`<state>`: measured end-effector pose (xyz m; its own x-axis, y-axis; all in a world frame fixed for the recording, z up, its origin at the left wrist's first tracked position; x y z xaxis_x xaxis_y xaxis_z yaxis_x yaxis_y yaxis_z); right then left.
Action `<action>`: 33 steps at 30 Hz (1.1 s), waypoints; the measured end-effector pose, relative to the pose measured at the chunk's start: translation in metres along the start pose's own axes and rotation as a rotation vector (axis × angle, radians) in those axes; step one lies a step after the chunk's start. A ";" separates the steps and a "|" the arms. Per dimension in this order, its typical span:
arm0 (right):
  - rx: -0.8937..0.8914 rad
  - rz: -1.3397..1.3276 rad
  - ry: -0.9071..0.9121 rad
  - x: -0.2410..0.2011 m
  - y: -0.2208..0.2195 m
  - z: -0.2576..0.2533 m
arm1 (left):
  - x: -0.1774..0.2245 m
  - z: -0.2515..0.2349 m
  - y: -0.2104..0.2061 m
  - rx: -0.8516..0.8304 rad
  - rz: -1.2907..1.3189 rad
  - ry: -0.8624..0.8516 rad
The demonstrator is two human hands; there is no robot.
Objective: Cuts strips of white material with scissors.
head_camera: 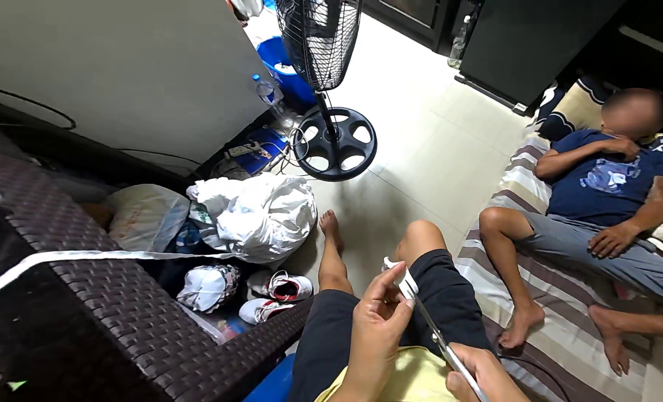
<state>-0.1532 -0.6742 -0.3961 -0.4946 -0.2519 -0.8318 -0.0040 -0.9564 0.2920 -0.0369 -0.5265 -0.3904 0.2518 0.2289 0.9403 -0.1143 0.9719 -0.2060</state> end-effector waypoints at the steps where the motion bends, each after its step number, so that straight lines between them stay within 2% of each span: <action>1: -0.004 -0.005 -0.005 0.000 -0.001 -0.002 | -0.001 0.001 0.000 -0.003 0.001 0.005; 14: -0.006 0.024 -0.070 -0.004 0.001 -0.010 | -0.002 0.000 -0.002 -0.034 0.091 0.059; 25: 0.032 0.026 -0.051 0.000 0.000 -0.007 | -0.004 0.002 -0.002 -0.056 0.062 0.078; 33: 0.009 0.078 -0.053 -0.004 0.001 0.002 | 0.003 -0.009 0.009 0.054 -0.042 0.022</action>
<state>-0.1531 -0.6740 -0.3918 -0.5390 -0.3168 -0.7805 0.0286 -0.9329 0.3589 -0.0282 -0.5167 -0.3919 0.2783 0.1899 0.9415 -0.1550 0.9763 -0.1511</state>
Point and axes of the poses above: each hand's wrist, its own z-axis away from the middle knuckle, its own y-axis out of the back of the hand, x = y × z, the point moved 6 cm from there along -z, towards the middle knuckle, and after that the axes turned 15 degrees about x, right-handed, at the moved point
